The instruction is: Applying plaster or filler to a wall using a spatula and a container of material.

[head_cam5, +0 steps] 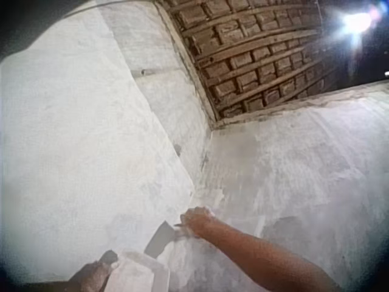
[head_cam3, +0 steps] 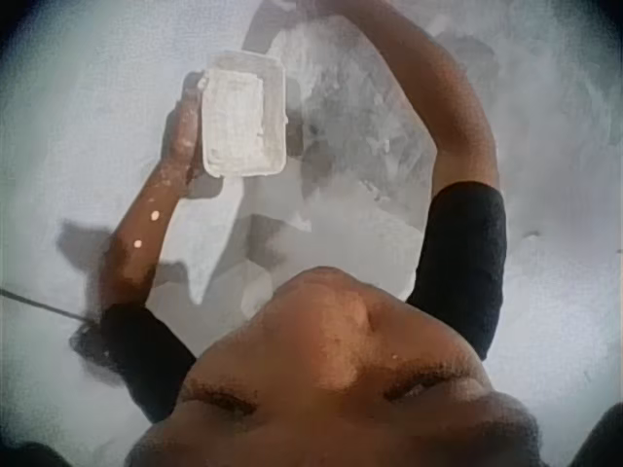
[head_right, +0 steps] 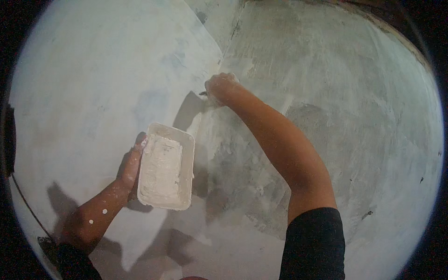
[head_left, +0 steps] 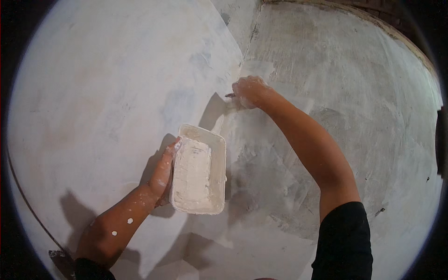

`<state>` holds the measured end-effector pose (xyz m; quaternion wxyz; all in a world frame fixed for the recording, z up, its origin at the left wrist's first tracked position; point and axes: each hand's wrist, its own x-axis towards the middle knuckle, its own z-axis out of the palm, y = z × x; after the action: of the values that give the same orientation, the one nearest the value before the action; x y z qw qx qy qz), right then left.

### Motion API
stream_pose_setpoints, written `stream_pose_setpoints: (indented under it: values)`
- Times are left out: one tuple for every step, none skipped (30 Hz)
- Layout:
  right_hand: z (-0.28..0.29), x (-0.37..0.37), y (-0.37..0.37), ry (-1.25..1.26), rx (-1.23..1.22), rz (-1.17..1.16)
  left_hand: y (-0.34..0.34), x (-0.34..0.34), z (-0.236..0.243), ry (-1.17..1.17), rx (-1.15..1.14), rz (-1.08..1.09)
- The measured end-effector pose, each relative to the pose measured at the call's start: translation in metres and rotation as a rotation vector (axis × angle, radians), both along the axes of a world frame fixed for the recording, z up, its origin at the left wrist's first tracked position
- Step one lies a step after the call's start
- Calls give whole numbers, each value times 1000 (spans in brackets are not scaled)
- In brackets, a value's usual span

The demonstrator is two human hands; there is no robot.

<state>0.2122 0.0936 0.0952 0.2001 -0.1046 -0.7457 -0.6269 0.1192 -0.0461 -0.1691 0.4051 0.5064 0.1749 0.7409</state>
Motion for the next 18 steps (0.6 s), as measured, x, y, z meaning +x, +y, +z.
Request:
stream_pose_setpoints:
  values:
    - [5, 5, -12, -30, -157, -83, 3, 1, 0, -8, 0, 36]
    - [10, 8, -20, -62, -315, -164, 3, 1, 0, -18, -2, 74]
    - [23, 5, -15, -62, -309, -156, -1, 2, -1, -18, 5, 82]
    - [46, 4, 1, -3, -290, -80, -7, 12, 6, -4, -21, 162]
    - [68, 8, 16, 62, -270, -14, -9, 19, 11, 13, -46, 234]
    - [88, 16, 28, 144, -193, 54, -9, 20, 14, 22, -51, 230]
    - [95, -3, 16, 174, -119, 187, -32, 24, 6, 5, -78, 293]
    - [97, 3, 18, 182, -123, 160, -23, 21, 9, 37, -103, 266]
    - [101, 11, 19, 317, -134, 68, -16, 21, 13, 45, -109, 240]
    - [101, 11, 17, 439, -149, 4, -19, 24, 14, 50, -91, 248]
    - [98, 8, 21, 435, -156, 4, -20, 26, 15, 56, -72, 255]
    - [93, 6, 25, 442, -82, 9, -18, 26, 16, 54, -79, 255]
    - [85, 0, 26, 445, -6, 17, -18, 24, 14, 47, -69, 247]
    - [77, -3, 29, 443, -11, 18, -17, 23, 13, 42, -57, 237]
    - [67, -4, 32, 387, 72, 54, -14, 20, 11, 42, -61, 236]
    - [53, -6, 32, 327, 155, 90, -11, 14, 7, 31, -23, 195]
    - [36, -5, 30, 275, 110, 87, -6, 9, 3, 19, 16, 145]
    - [17, -1, 30, 224, 67, 82, -3, 5, 1, 17, 13, 133]
